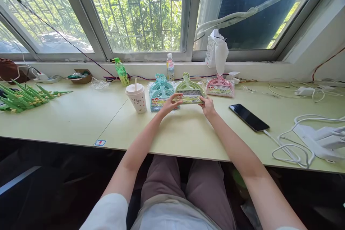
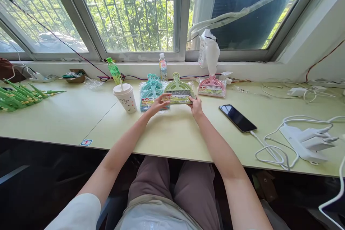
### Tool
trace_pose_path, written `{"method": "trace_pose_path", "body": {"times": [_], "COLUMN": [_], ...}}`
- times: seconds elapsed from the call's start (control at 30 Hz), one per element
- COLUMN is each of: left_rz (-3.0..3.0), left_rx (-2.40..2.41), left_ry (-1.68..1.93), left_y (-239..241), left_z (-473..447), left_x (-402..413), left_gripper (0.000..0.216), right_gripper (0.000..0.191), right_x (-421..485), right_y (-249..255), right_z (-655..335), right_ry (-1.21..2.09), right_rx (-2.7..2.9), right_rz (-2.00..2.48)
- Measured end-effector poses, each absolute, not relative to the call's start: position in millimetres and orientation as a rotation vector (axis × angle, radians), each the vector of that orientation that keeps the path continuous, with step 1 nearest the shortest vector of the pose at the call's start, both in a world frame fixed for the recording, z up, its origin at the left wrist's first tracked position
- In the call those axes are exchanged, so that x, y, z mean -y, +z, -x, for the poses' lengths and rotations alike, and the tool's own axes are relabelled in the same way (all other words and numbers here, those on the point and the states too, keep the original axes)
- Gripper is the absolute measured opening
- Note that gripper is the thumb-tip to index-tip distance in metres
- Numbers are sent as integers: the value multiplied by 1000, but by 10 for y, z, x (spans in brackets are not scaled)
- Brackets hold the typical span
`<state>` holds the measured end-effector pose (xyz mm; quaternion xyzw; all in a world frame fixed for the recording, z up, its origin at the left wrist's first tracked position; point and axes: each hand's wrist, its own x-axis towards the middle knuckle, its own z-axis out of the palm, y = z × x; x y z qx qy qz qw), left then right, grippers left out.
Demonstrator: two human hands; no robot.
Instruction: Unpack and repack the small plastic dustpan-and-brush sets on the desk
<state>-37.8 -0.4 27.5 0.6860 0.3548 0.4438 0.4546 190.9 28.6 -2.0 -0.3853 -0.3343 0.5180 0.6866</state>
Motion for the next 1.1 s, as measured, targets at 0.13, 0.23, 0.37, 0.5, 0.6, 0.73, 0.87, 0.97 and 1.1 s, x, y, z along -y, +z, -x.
{"method": "trace_pose_path", "body": {"times": [0.13,0.23,0.37,0.5,0.6,0.73,0.87,0.97,1.1], "left_rz": [-1891,-1951,-1929,-1973,-1947,-1997,-1990,-2007,-2016], "left_rx": [-982,-1044,-1161,-1241,-1162,-1177,-1414,-1543,-1615], "left_ry": [1224,1261,1298,1393,1399,1471,1527,1531,1538], "left_y": [230,200,200,225,229,213,227,260,290], "left_z": [347,355,336,290,269,264,295,335,383], "left_x": [-28,-62,-49,1,14,0,-2,13,29], "left_gripper": [35,22,17,20,22,27,35,37,40], "right_gripper": [25,25,26,22,24,27,30,30,28], "right_x": [-275,-264,-250,-236,-225,-211,-180,-153,-128], "right_y": [-23,-27,-35,-41,-41,-43,-54,-62,-60], "right_z": [-1896,-1885,-1862,-1828,-1813,-1798,-1733,-1668,-1617], "right_ry": [1138,1147,1170,1191,1205,1225,1286,1326,1396], "right_rx": [773,778,769,777,795,810,859,878,886], "right_rz": [879,888,869,877,896,922,950,970,1029]}}
